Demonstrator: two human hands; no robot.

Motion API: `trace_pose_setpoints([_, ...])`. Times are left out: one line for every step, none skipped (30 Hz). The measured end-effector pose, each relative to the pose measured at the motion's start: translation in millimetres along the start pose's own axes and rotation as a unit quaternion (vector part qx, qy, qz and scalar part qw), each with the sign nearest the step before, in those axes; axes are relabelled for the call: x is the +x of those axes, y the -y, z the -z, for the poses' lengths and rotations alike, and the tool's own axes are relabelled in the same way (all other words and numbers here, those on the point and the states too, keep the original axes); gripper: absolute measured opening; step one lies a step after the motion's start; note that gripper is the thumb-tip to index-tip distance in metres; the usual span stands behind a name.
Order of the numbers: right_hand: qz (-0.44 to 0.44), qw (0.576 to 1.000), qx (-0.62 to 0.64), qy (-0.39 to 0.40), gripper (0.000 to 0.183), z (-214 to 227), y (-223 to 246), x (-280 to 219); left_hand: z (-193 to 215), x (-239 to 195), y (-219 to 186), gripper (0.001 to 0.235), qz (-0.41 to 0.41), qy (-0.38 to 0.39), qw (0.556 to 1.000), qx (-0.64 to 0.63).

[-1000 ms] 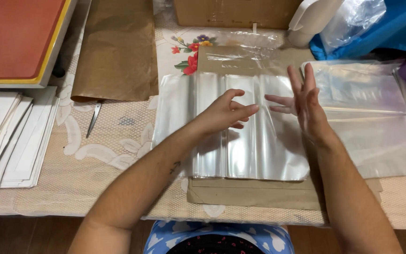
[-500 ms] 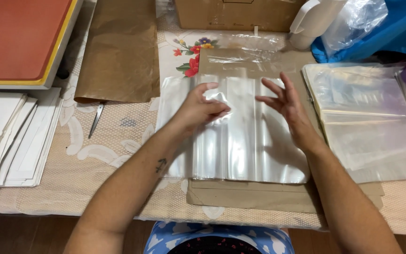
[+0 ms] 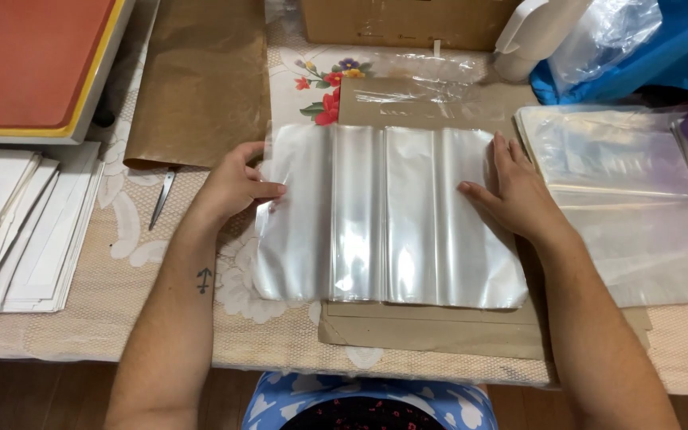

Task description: Smoothing and organizing long plastic sleeves on a table to prepare them for use or storage.

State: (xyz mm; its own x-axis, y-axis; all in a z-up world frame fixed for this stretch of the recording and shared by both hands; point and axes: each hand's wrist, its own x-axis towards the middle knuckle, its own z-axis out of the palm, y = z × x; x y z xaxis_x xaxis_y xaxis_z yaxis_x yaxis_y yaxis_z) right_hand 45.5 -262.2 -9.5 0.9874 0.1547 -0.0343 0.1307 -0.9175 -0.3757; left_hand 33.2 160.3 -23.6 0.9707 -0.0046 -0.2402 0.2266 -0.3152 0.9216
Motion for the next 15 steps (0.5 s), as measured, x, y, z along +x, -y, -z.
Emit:
trace_pose_setpoints([0.001, 1.000, 0.000, 0.000, 0.101, -1.2, 0.1, 0.5, -0.4, -3.1, -3.7, 0.084, 0.000, -0.001, 1.000, 0.000])
trace_pose_setpoints([0.014, 1.000, -0.011, -0.001, 0.099, -2.4, -0.3, 1.1, -1.2, -6.1, -7.4, 0.089, 0.017, -0.013, 0.999, 0.036])
trace_pose_setpoints([0.025, 0.999, -0.022, -0.002, 0.098, -3.4, -2.0, 0.1, -3.4, -8.3, -11.3, 0.093, 0.035, -0.024, 0.996, 0.073])
trace_pose_setpoints([0.023, 0.999, -0.022, -0.003, 0.098, -0.4, 1.4, -1.9, -3.8, -6.0, -10.1, 0.093, 0.034, -0.022, 0.997, 0.073])
trace_pose_setpoints([0.018, 1.000, -0.025, 0.004, 0.097, 2.4, 5.5, -3.2, -3.7, -5.0, -8.2, 0.089, 0.024, -0.070, 0.985, 0.155])
trace_pose_setpoints([0.014, 0.999, -0.028, 0.011, 0.097, 5.2, 9.7, -4.7, -3.4, -4.1, -6.3, 0.085, 0.013, -0.117, 0.965, 0.235])
trace_pose_setpoints([0.014, 0.999, -0.028, 0.010, 0.097, 7.3, 11.7, -5.1, -6.5, 1.3, -0.5, 0.085, 0.012, -0.117, 0.965, 0.235])
trace_pose_setpoints([0.020, 1.000, -0.024, 0.002, 0.096, 9.4, 13.8, -5.7, -9.6, 6.7, 5.2, 0.072, -0.033, -0.129, 0.976, 0.175])
trace_pose_setpoints([0.025, 0.999, -0.020, -0.006, 0.094, 11.3, 15.7, -6.9, -12.9, 11.4, 11.3, 0.060, -0.079, -0.139, 0.980, 0.114])
trace_pose_setpoints([0.025, 0.999, -0.020, -0.006, 0.094, 8.5, 12.8, -8.0, -17.8, 9.0, 9.9, 0.060, -0.079, -0.140, 0.980, 0.114])
trace_pose_setpoints([0.040, 0.999, 0.002, -0.024, 0.091, 6.4, 9.9, -8.5, -22.3, 8.4, 6.9, 0.057, -0.108, -0.135, 0.982, 0.079])
trace_pose_setpoints([0.054, 0.997, 0.024, -0.043, 0.088, 4.3, 6.8, -9.0, -27.0, 7.7, 3.8, 0.054, -0.136, -0.129, 0.981, 0.044])
trace_pose_setpoints([0.054, 0.997, 0.025, -0.043, 0.088, -3.5, -4.9, -3.6, -35.3, 1.3, -2.1, 0.054, -0.136, -0.129, 0.981, 0.045])
trace_pose_setpoints([0.100, 0.989, 0.085, -0.070, 0.090, -11.4, -16.5, 1.9, -43.6, -5.0, -8.1, 0.054, -0.156, -0.103, 0.982, 0.001])
trace_pose_setpoints([0.146, 0.974, 0.143, -0.099, 0.091, -18.2, -28.3, 8.7, -51.8, -9.5, -15.2, 0.054, -0.178, -0.076, 0.980, -0.044])
